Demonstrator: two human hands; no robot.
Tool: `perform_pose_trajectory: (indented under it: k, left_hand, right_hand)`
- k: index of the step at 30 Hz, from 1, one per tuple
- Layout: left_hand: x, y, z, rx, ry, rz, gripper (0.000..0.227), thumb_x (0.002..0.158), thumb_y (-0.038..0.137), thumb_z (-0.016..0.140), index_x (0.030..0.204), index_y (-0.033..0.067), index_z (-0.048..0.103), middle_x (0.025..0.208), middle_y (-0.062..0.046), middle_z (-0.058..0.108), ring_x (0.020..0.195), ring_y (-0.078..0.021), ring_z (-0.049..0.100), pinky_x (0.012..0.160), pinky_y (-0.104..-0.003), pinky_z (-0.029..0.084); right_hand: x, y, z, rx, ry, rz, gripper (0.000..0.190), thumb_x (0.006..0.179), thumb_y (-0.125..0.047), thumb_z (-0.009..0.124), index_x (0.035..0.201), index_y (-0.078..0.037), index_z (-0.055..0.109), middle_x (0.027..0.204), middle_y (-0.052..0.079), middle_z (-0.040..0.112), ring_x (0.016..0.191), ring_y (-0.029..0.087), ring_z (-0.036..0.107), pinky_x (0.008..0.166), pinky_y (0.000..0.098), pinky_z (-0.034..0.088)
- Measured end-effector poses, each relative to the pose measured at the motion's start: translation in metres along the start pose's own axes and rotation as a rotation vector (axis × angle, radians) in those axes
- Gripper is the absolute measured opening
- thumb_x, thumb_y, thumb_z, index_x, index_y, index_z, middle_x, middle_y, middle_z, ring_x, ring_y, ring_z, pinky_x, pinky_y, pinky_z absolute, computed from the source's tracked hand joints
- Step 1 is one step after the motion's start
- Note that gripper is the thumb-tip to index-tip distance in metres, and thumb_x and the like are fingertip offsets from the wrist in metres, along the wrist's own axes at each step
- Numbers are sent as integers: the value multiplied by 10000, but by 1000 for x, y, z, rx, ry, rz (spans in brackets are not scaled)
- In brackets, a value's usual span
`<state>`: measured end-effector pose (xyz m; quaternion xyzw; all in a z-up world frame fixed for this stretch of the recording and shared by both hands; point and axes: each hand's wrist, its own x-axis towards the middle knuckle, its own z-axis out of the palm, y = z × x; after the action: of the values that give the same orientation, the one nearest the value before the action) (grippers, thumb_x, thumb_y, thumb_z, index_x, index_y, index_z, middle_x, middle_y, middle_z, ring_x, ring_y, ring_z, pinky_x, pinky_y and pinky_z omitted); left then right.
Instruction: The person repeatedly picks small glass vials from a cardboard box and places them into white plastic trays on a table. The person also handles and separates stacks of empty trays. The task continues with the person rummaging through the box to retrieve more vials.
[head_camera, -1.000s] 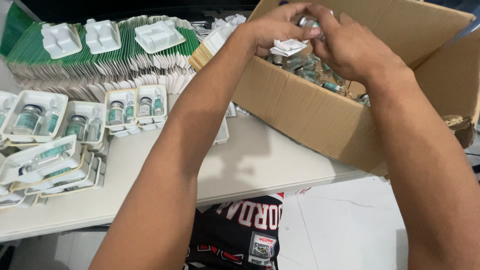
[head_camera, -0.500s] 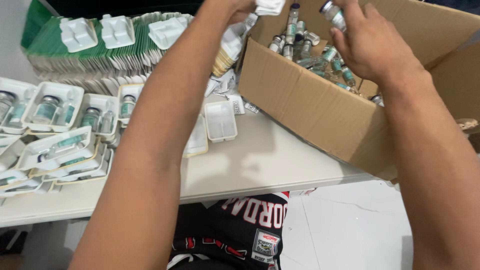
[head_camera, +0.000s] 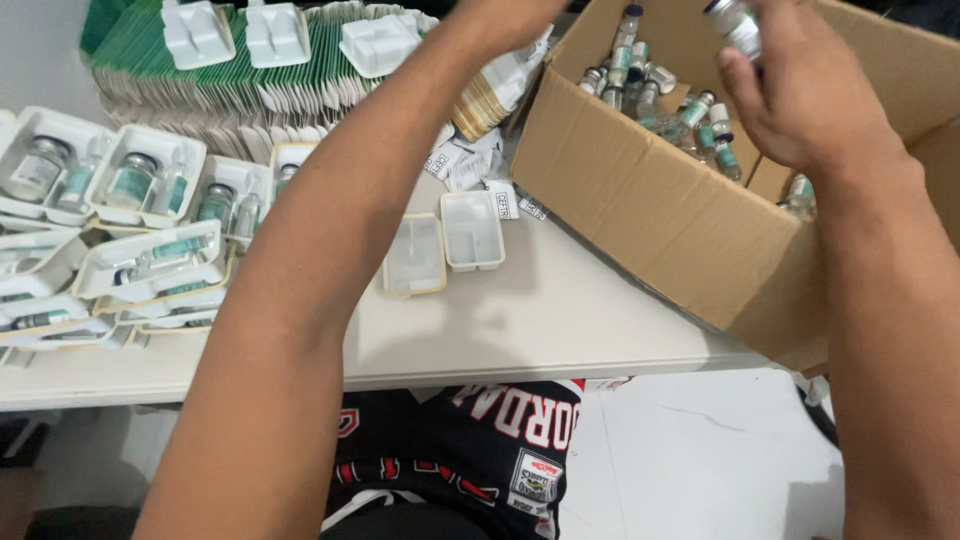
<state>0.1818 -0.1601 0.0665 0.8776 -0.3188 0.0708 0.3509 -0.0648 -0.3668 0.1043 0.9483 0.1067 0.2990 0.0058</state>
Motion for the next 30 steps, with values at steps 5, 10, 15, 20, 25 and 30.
perform_pose_trajectory:
  k: [5, 10, 15, 20, 25, 30]
  left_hand:
    - [-37, 76, 4, -706, -38, 486, 573, 946, 544, 693, 1234, 50, 733, 1068, -62, 807, 880, -128, 768, 702, -316, 663]
    - [-109, 85, 4, -715, 403, 646, 475, 1059, 443, 682, 1327, 60, 596, 1220, -74, 696, 1129, -134, 679, 975, -293, 569]
    - [-169, 17, -24, -1104, 258, 316, 386, 1075, 230, 664, 1366, 70, 467, 1216, -124, 636, 1105, -163, 664, 861, -327, 583]
    - [-214, -43, -35, -1210, 172, 193, 552, 968, 202, 752, 1208, 102, 265, 1161, -130, 586, 985, -177, 686, 746, -309, 655]
    - [-229, -65, -27, -1005, 234, 190, 657, 866, 208, 895, 1173, 62, 333, 1077, -119, 540, 880, -108, 646, 658, -277, 659]
    - [-249, -66, -31, -659, 225, 66, 546, 791, 263, 937, 1106, 39, 550, 1001, -93, 669, 642, -45, 544, 517, -209, 465]
  right_hand:
    - [3, -35, -22, 193, 253, -147, 421, 1109, 20, 634, 1472, -35, 428, 1203, 267, 581, 1070, 432, 604, 961, 506, 507]
    - [13, -96, -2, 188, 299, -230, 594, 992, 22, 722, 1494, -81, 422, 1309, 222, 586, 1179, 427, 589, 999, 467, 511]
    - [25, -135, 34, 459, 247, -377, 698, 954, 7, 712, 1529, -39, 319, 1387, 264, 532, 1195, 438, 598, 1031, 475, 497]
    - [19, -164, 98, 585, 294, -458, 623, 936, 140, 539, 1478, 33, 251, 1386, 314, 468, 1298, 447, 552, 1110, 518, 446]
    - [7, -160, 140, 1103, 23, -122, 445, 1106, 16, 629, 1421, 2, 316, 1229, 79, 636, 1094, 130, 647, 911, 267, 550]
    - [-3, -151, 143, 1195, -128, 1, 302, 1023, -9, 729, 1303, 13, 620, 1048, 14, 648, 924, 67, 578, 783, 219, 496]
